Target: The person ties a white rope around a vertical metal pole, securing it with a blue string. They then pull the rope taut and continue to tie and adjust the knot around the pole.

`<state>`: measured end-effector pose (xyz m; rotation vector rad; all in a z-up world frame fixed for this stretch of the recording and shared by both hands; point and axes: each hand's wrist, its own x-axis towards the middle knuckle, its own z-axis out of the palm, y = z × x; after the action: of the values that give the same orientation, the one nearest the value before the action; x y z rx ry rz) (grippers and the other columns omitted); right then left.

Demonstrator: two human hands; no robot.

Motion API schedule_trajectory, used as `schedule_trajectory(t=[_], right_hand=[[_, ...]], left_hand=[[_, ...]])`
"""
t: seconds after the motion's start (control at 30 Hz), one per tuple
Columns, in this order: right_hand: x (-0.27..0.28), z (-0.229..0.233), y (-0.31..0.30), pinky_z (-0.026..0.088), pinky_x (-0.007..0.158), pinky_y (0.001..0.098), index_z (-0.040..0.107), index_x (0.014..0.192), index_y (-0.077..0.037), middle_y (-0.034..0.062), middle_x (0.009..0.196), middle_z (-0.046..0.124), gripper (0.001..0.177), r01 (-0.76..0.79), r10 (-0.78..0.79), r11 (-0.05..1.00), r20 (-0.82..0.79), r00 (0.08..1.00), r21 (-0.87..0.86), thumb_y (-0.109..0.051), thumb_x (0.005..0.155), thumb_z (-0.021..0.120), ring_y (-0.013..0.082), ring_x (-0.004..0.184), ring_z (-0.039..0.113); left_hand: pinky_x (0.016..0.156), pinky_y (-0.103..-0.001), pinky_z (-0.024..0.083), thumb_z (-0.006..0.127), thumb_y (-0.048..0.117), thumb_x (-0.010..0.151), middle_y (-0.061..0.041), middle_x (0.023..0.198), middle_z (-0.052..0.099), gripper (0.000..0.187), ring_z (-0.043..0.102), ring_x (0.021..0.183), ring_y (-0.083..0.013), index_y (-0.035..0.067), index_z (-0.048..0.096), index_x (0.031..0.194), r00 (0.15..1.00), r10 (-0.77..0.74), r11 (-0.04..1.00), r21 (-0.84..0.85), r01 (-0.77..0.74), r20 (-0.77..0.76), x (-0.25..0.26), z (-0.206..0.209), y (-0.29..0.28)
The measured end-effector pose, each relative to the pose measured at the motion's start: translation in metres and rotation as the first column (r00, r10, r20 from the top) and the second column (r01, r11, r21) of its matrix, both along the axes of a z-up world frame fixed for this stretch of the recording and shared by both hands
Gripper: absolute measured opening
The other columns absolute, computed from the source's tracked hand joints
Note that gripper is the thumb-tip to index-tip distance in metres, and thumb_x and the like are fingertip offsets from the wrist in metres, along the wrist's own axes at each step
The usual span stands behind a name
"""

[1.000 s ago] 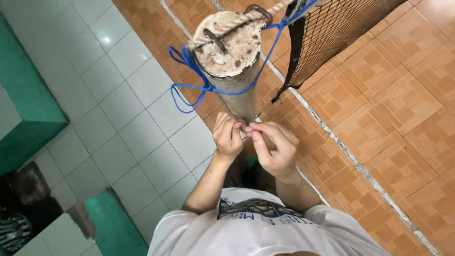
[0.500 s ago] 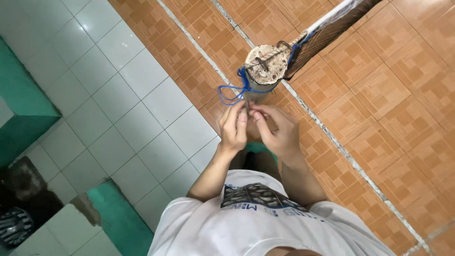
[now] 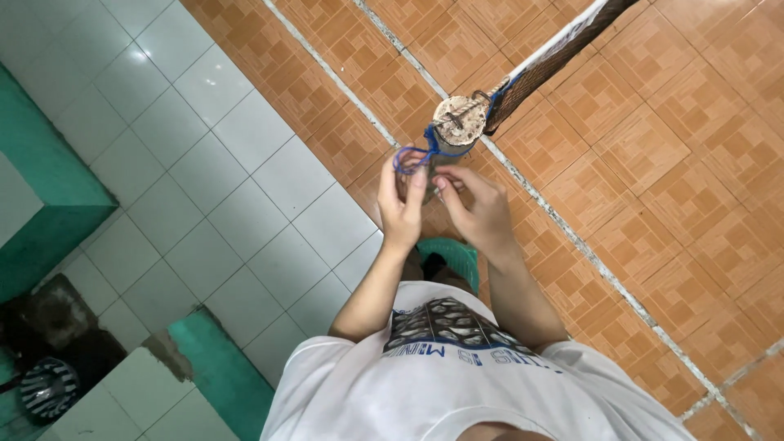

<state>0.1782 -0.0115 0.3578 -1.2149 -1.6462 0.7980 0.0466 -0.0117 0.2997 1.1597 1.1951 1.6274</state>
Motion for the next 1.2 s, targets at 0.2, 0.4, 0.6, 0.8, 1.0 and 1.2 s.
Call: schedule_trajectory(t=[0.2, 0.4, 0.6, 0.8, 1.0, 1.2], right_hand=[[-0.003, 0.012, 0.000, 0.057, 0.070, 0.0383, 0.074, 0.111, -0.003, 0.0133, 0.087, 0.077, 0.016, 0.018, -0.018, 1.000, -0.006, 1.000, -0.023, -0.001, 0.098, 0.066, 0.0267, 0.072, 0.076], [-0.008, 0.003, -0.002, 0.057, 0.068, 0.0317, 0.074, 0.107, 0.000, 0.0121, 0.084, 0.077, 0.013, 0.082, -0.082, 0.997, -0.075, 0.994, -0.001, 0.003, 0.097, 0.066, 0.0219, 0.068, 0.076], [-0.015, 0.021, 0.007, 0.058, 0.068, 0.0359, 0.070, 0.113, 0.003, 0.0166, 0.086, 0.075, 0.016, 0.079, -0.077, 0.997, -0.062, 0.995, 0.026, 0.003, 0.097, 0.070, 0.0267, 0.070, 0.076], [-0.017, -0.004, 0.006, 0.059, 0.067, 0.0338, 0.065, 0.118, 0.005, 0.0139, 0.087, 0.074, 0.037, 0.120, -0.113, 0.980, -0.055, 0.992, 0.157, -0.001, 0.087, 0.084, 0.0253, 0.070, 0.074], [-0.017, 0.011, 0.008, 0.058, 0.064, 0.0341, 0.073, 0.115, 0.001, 0.0122, 0.085, 0.073, 0.025, 0.125, -0.141, 0.960, 0.049, 0.989, 0.252, -0.001, 0.092, 0.079, 0.0260, 0.070, 0.072], [-0.004, 0.002, 0.008, 0.058, 0.066, 0.0352, 0.074, 0.117, -0.002, 0.0112, 0.089, 0.074, 0.024, 0.064, -0.075, 0.974, 0.045, 0.996, 0.216, -0.002, 0.094, 0.075, 0.0272, 0.073, 0.072]], left_hand=[[0.085, -0.032, 0.059, 0.058, 0.015, 0.105, -0.017, 0.106, 0.071, 0.031, 0.072, 0.091, -0.0189, 0.003, 0.056, 0.133, 0.985, -0.004, 0.993, -0.112, 0.024, 0.175, 0.000, 0.009, 0.010], [0.080, -0.029, 0.059, 0.071, 0.009, 0.098, -0.012, 0.101, 0.075, 0.028, 0.071, 0.086, -0.0125, 0.007, 0.066, 0.126, 0.998, -0.042, 0.989, -0.138, 0.049, 0.049, -0.002, 0.017, 0.008], [0.074, -0.024, 0.058, 0.078, 0.011, 0.092, -0.004, 0.087, 0.078, 0.012, 0.070, 0.078, -0.0048, 0.014, 0.078, 0.103, 0.998, -0.013, 0.982, -0.191, 0.002, -0.055, -0.007, 0.008, 0.014], [0.086, -0.041, 0.058, 0.072, -0.001, 0.090, -0.011, 0.101, 0.077, 0.026, 0.074, 0.097, -0.0291, 0.010, 0.075, 0.114, 0.978, -0.007, 0.999, -0.049, -0.003, -0.207, -0.006, 0.025, 0.011], [0.084, -0.037, 0.058, 0.072, 0.001, 0.092, -0.009, 0.101, 0.076, 0.018, 0.074, 0.094, -0.0262, 0.008, 0.077, 0.107, 0.983, -0.014, 0.999, 0.034, 0.021, -0.185, -0.009, 0.021, 0.015], [0.087, -0.044, 0.055, 0.072, 0.001, 0.092, -0.014, 0.108, 0.073, 0.025, 0.072, 0.097, -0.0334, 0.005, 0.071, 0.116, 0.972, 0.028, 0.998, 0.060, -0.014, -0.232, 0.001, 0.024, 0.013]])
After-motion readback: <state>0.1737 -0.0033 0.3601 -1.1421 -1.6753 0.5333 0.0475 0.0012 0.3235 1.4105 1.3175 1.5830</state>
